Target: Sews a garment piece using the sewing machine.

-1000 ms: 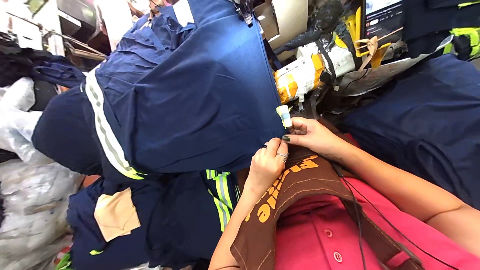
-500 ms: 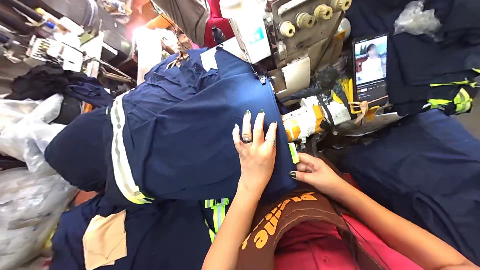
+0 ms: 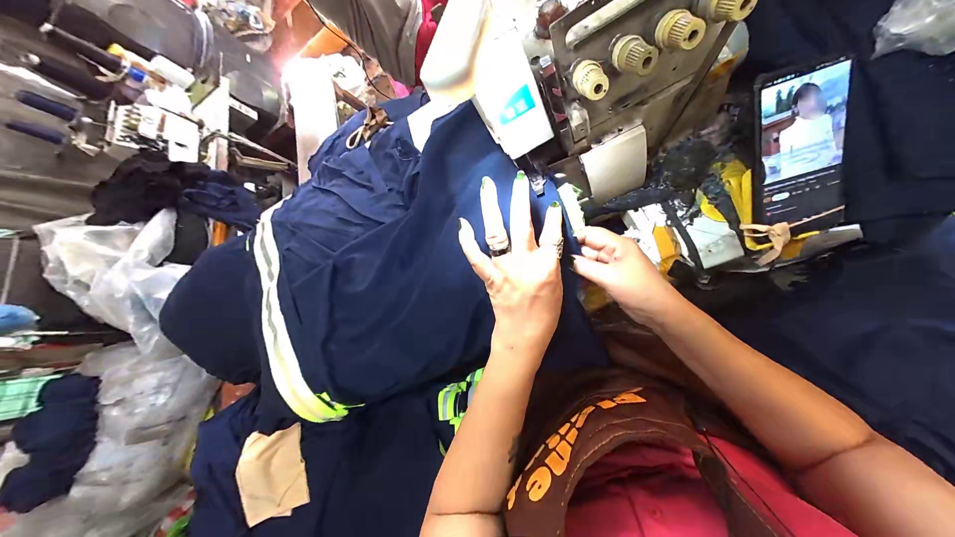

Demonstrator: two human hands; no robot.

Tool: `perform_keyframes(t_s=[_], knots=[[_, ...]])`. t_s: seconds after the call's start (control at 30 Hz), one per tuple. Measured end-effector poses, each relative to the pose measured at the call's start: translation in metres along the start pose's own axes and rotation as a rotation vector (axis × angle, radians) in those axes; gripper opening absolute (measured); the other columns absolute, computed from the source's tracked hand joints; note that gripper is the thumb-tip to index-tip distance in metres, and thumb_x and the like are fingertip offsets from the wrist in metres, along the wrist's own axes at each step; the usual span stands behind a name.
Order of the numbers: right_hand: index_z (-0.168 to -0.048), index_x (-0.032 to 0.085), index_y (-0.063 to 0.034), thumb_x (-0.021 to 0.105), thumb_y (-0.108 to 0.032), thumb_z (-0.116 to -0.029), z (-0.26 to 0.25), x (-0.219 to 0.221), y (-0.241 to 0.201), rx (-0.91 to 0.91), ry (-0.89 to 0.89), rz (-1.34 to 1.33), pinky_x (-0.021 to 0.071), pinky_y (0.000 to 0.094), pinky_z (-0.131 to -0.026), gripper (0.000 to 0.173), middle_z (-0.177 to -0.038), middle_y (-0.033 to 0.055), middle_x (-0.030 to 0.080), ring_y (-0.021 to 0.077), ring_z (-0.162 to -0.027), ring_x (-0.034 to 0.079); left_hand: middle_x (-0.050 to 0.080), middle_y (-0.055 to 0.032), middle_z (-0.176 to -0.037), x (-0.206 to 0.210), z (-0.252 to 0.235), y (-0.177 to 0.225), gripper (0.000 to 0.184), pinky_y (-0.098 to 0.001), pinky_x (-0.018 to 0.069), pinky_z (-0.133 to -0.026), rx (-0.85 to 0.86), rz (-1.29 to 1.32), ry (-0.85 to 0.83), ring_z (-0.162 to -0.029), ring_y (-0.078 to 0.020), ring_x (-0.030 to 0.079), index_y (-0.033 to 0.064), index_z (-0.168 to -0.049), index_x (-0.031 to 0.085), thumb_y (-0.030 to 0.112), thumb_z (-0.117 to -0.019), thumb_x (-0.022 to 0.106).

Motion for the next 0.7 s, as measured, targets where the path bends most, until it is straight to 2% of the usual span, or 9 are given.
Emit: perform_keyframes(t_s=[0.07,0.13,0.23,0.27,0.37,0.43,0.53,0.63,0.7], knots=[[-0.116,0.063,-0.0015,0.059,0.003,-0.0967,-0.007,0.001,-0.002,0.005,-0.031,-0.063,0.0586,0.0256,-0.061,0.021,-0.079,0.0037,0.069,0.0091,-0.063,0.065,0.052,-0.0151,-0.154,0.001,0.001,0.000,0.030,-0.0752,0.0136,-0.116,0.000,-0.013,0.002,-0.150,-0.0444,0.033,0.0215,-0.126,0.074,0.014,-0.0994,0.063],[-0.109,0.063,0.0000,0.056,0.005,-0.0965,-0.006,0.003,-0.001,0.026,-0.082,-0.106,0.0603,0.0273,-0.062,0.015,-0.076,0.0046,0.068,0.0107,-0.063,0.067,0.053,-0.0148,-0.153,0.002,0.004,-0.001,0.029,-0.0755,0.0131,-0.116,-0.008,-0.001,0.009,-0.150,-0.0453,0.032,0.0215,-0.125,0.075,0.015,-0.0994,0.063],[-0.105,0.065,0.0010,0.055,0.005,-0.0966,0.003,0.011,0.007,0.080,-0.160,-0.156,0.0619,0.0282,-0.066,0.014,-0.082,0.0053,0.071,0.0117,-0.068,0.070,0.057,-0.0136,-0.148,0.003,0.009,-0.003,0.029,-0.0728,0.0151,-0.117,-0.015,0.025,0.029,-0.149,-0.0428,0.036,0.0205,-0.125,0.074,0.015,-0.0994,0.064],[-0.108,0.065,0.0004,0.056,0.004,-0.0977,0.007,0.013,0.011,0.099,-0.179,-0.171,0.0626,0.0287,-0.068,0.014,-0.087,0.0055,0.072,0.0121,-0.072,0.071,0.059,-0.0142,-0.145,0.004,0.010,-0.002,0.029,-0.0715,0.0170,-0.118,-0.015,0.038,0.033,-0.147,-0.0419,0.039,0.0190,-0.125,0.074,0.014,-0.0989,0.064],[-0.128,0.058,-0.0020,0.057,-0.002,-0.0997,0.015,0.017,0.018,0.140,-0.234,-0.160,0.0627,0.0294,-0.075,0.028,-0.109,0.0060,0.072,0.0127,-0.088,0.072,0.065,-0.0144,-0.137,0.005,0.012,0.000,0.029,-0.0664,0.0241,-0.118,-0.013,0.030,0.022,-0.141,-0.0382,0.048,0.0160,-0.126,0.074,0.013,-0.0987,0.064],[-0.137,0.051,-0.0017,0.061,-0.004,-0.0959,0.019,0.020,0.020,0.150,-0.277,-0.120,0.0611,0.0268,-0.084,0.042,-0.118,0.0056,0.070,0.0097,-0.097,0.071,0.066,-0.0143,-0.135,0.005,0.012,0.002,0.029,-0.0661,0.0256,-0.117,-0.016,0.016,0.008,-0.139,-0.0374,0.050,0.0147,-0.127,0.073,0.014,-0.0990,0.064],[-0.140,0.046,0.0030,0.074,-0.006,-0.0888,0.024,0.024,0.027,0.098,-0.310,-0.047,0.0559,0.0220,-0.096,0.059,-0.121,0.0056,0.068,0.0038,-0.106,0.067,0.064,-0.0154,-0.138,0.003,0.014,0.009,0.032,-0.0672,0.0266,-0.116,-0.035,-0.016,-0.032,-0.138,-0.0376,0.052,0.0136,-0.130,0.071,0.020,-0.0996,0.064],[-0.127,0.057,0.0046,0.076,-0.016,-0.0864,0.026,0.026,0.035,-0.070,-0.242,0.149,0.0524,0.0163,-0.095,0.049,-0.112,0.0016,0.070,-0.0045,-0.105,0.064,0.059,-0.0176,-0.144,0.005,0.017,0.018,0.046,-0.0688,0.0254,-0.117,-0.079,-0.034,-0.104,-0.141,-0.0384,0.050,0.0086,-0.139,0.064,0.034,-0.1001,0.063],[-0.123,0.060,0.0066,0.073,-0.020,-0.0892,0.028,0.027,0.039,-0.168,-0.204,0.238,0.0498,0.0152,-0.097,0.045,-0.111,0.0031,0.071,-0.0056,-0.106,0.063,0.057,-0.0189,-0.147,0.009,0.019,0.024,0.056,-0.0682,0.0253,-0.117,-0.107,-0.044,-0.122,-0.142,-0.0380,0.048,0.0055,-0.143,0.059,0.036,-0.0967,0.066]])
Point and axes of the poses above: each hand's wrist, its own z-axis away from the middle knuckle, its own x-axis out of the palm, y = z × x, the point moved 4 cm from there along -z, towards the middle knuckle
